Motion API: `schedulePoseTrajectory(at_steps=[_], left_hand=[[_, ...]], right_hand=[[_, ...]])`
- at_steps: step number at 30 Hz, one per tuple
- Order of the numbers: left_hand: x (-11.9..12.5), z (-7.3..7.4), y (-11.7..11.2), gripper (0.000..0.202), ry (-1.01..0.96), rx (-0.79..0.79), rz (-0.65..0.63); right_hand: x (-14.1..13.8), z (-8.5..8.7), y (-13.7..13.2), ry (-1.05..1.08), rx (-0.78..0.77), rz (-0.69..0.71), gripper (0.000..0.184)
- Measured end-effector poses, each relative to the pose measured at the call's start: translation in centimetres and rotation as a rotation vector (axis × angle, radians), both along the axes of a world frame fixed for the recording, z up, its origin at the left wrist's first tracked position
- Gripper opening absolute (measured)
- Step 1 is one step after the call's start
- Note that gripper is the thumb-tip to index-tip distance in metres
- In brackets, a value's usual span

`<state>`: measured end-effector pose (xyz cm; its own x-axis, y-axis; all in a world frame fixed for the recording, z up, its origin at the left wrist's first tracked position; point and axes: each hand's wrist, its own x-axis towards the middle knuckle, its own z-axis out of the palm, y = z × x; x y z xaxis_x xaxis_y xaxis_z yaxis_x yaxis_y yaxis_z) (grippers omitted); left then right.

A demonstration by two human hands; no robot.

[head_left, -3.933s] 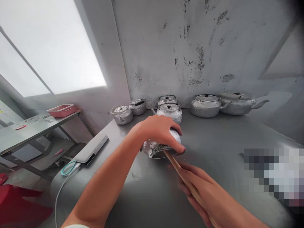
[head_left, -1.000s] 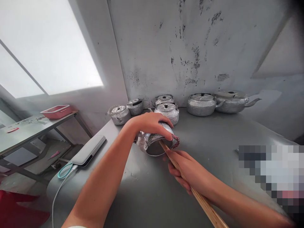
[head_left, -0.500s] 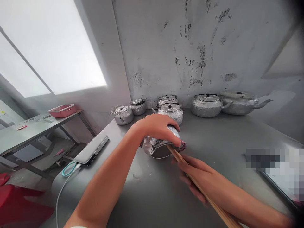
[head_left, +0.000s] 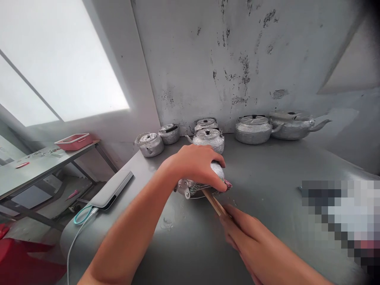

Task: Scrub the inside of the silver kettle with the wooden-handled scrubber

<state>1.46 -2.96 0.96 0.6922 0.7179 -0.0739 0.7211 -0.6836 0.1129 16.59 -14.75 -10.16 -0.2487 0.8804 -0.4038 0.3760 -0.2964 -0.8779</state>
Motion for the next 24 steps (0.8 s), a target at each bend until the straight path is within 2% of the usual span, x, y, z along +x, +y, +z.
schedulePoseTrajectory(at_steps=[8,14,20,24], left_hand=[[-0.3,-0.3,0.2,0.062,-0.012,0.003,-0.031],[-0.3,-0.3,0.4,0.061,-0.038,0.001,-0.046],[-0.3,-0.2,0.2,0.061,-0.016,-0.008,-0.026],[-0.2,-0.2,0.2,0.062,-0.013,-0.015,-0.021]], right_hand=[[0.9,-1.1,-0.4,-0.076,0.053,-0.039,0.029],[0.5,-0.1,-0.6,-0.225,0.044,-0.076,0.028],[-0.5,1.0,-0.8,-0.248,0.284,-0.019,0.028],[-1.0,0.9,-0.9,-0.271,0.315,-0.033,0.029]])
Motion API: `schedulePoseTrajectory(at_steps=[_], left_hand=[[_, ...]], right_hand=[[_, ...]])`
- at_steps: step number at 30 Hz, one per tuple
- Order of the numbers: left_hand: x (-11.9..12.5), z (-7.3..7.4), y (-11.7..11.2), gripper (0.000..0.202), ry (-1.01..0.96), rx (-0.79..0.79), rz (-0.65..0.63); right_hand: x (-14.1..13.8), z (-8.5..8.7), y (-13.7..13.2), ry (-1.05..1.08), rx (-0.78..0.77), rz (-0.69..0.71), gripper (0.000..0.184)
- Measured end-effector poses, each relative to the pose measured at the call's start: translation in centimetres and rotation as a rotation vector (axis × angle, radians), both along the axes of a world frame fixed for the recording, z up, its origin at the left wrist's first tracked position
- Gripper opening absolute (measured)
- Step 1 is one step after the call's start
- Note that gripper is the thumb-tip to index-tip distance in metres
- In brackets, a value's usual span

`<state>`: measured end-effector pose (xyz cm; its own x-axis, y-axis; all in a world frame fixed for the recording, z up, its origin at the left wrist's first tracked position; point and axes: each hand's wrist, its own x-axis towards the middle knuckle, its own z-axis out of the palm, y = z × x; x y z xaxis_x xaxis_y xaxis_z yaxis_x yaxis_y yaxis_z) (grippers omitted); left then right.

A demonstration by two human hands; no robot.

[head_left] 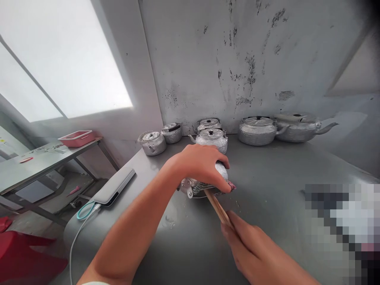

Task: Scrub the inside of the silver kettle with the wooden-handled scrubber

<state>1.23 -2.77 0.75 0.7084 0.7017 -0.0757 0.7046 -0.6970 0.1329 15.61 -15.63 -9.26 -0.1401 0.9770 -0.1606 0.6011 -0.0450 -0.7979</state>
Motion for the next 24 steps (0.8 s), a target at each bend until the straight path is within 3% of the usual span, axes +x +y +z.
schedulePoseTrajectory(at_steps=[24], left_hand=[[-0.44,-0.11,0.46,0.063,-0.042,-0.03,0.02]], right_hand=[[0.83,-0.96,0.45,-0.023,-0.038,0.035,0.028]])
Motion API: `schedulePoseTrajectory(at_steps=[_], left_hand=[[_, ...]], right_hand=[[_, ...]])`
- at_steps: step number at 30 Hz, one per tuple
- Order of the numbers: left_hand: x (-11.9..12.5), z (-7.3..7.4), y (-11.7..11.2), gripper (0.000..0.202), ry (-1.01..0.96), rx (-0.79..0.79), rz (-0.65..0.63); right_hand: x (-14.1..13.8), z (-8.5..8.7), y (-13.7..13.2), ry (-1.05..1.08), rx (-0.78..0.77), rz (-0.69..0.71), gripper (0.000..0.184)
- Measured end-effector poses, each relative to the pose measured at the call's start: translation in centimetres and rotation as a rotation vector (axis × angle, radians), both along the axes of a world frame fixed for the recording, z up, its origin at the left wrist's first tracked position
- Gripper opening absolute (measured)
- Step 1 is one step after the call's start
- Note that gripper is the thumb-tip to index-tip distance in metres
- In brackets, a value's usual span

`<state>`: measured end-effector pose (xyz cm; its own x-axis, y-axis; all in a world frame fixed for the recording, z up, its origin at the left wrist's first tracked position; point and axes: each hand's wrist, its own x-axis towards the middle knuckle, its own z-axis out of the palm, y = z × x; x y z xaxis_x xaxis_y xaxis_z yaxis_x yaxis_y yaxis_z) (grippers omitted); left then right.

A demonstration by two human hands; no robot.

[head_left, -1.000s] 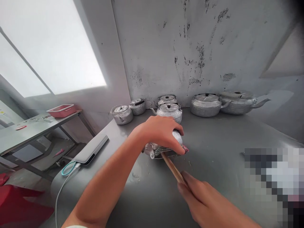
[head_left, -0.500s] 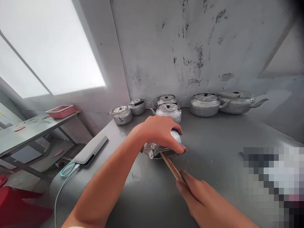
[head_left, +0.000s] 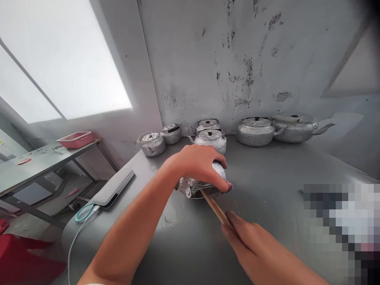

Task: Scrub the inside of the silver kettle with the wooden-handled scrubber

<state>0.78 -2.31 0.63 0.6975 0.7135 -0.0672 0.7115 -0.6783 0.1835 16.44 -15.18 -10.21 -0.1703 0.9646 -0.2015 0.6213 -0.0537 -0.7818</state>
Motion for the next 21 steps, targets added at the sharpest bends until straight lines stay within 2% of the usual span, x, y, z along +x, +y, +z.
schedulePoseTrajectory(at_steps=[4,8,17,21], left_hand=[[-0.1,0.1,0.0,0.063,0.009,-0.008,0.007],[-0.1,0.3,0.1,0.063,0.013,0.002,-0.003],[-0.1,0.5,0.1,0.063,0.011,-0.03,0.009],[0.0,0.3,0.1,0.063,0.011,-0.013,0.001]], right_hand=[[-0.1,0.1,-0.2,0.016,0.01,-0.05,0.03],[-0.1,0.0,-0.1,-0.02,0.001,-0.003,0.03],[-0.2,-0.8,-0.6,-0.177,0.094,0.042,0.032],[-0.4,-1.2,-0.5,-0.189,0.076,0.069,0.031]])
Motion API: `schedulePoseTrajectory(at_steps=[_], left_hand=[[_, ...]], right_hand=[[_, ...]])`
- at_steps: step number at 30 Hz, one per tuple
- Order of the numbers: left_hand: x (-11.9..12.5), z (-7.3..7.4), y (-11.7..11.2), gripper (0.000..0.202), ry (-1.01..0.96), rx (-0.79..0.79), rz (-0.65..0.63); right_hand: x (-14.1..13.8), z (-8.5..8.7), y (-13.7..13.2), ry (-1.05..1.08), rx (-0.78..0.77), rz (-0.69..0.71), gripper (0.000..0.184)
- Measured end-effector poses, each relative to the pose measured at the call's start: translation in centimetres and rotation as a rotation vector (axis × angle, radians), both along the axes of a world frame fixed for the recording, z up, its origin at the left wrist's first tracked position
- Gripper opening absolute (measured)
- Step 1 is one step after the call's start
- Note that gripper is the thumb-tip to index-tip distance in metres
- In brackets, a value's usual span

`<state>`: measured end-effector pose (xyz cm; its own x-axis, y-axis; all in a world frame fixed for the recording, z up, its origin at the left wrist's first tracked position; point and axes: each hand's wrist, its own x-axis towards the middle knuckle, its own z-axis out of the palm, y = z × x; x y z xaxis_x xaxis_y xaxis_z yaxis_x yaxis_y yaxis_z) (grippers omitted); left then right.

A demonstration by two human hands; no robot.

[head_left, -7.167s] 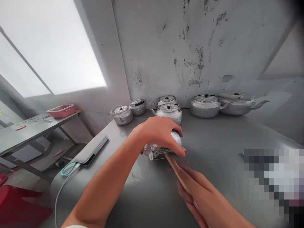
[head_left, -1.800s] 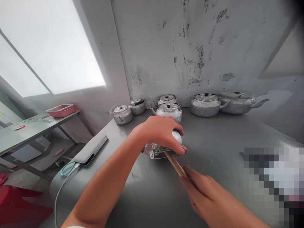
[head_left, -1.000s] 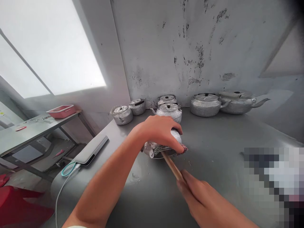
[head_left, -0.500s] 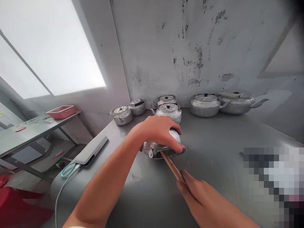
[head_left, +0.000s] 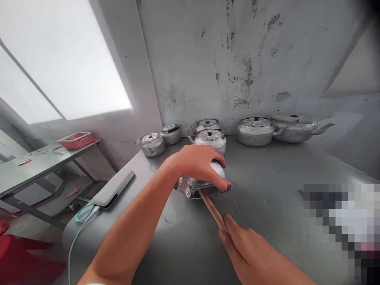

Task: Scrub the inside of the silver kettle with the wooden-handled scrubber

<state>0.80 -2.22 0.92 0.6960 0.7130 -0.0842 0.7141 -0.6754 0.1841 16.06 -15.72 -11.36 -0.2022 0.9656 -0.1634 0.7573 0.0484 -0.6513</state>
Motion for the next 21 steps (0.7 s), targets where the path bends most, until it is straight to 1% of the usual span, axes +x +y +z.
schedulePoseTrajectory(at_steps=[3,7,13,17,21], left_hand=[[0.1,-0.2,0.0,0.062,0.008,0.028,-0.017],[0.3,-0.2,-0.2,0.062,0.029,0.05,-0.026],[0.4,0.0,-0.5,0.062,0.042,0.049,-0.009],[0.4,0.0,-0.5,0.062,0.037,0.058,-0.013],[0.3,-0.1,-0.3,0.062,0.021,0.051,-0.021]], right_hand=[[0.0,0.0,0.3,0.016,-0.033,0.005,0.033],[0.0,0.6,0.4,0.05,-0.064,0.002,0.032],[0.0,1.0,0.1,0.11,-0.005,-0.05,0.033],[0.1,1.2,0.2,0.129,-0.031,-0.041,0.033],[0.2,1.8,0.2,0.145,-0.013,-0.089,0.032]])
